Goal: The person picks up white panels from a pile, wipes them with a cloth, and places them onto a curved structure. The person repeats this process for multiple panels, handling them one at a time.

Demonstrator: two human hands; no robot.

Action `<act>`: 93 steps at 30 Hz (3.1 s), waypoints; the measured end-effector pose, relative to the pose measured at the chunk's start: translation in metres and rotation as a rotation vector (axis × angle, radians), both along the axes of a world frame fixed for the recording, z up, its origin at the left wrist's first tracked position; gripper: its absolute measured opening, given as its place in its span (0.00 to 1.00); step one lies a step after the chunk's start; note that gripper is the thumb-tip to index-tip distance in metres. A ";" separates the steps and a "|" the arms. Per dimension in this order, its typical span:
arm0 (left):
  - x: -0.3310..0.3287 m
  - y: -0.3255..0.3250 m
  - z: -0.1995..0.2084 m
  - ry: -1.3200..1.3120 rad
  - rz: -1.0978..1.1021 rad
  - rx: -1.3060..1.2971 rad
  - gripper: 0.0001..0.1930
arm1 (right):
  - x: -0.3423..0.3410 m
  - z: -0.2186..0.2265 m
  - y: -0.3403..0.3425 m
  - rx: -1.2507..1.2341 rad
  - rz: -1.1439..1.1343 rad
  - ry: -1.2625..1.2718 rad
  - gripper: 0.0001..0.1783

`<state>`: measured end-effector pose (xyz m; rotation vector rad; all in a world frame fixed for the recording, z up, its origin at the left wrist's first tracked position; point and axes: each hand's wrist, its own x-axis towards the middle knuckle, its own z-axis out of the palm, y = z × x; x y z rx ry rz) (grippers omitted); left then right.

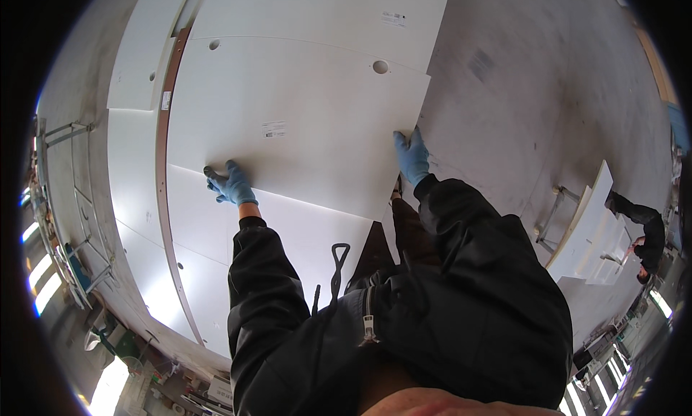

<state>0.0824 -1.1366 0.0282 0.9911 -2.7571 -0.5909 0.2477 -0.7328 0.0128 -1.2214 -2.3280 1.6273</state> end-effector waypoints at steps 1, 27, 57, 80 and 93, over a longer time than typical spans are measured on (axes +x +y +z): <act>-0.001 0.001 0.001 0.006 0.020 0.019 0.39 | 0.000 0.001 0.000 0.002 -0.004 -0.021 0.23; -0.007 0.013 0.006 0.066 0.071 -0.031 0.37 | -0.008 0.030 0.013 0.106 0.169 -0.141 0.24; 0.198 0.191 0.056 -0.262 -0.148 0.244 0.49 | -0.064 -0.014 0.080 0.219 0.201 -0.158 0.26; -0.066 0.187 0.101 0.343 -0.475 -0.328 0.25 | -0.197 -0.025 0.262 -0.259 0.056 -0.110 0.25; -0.414 0.193 0.038 0.010 -0.420 -0.447 0.41 | -0.266 -0.010 0.285 -0.203 0.141 0.041 0.36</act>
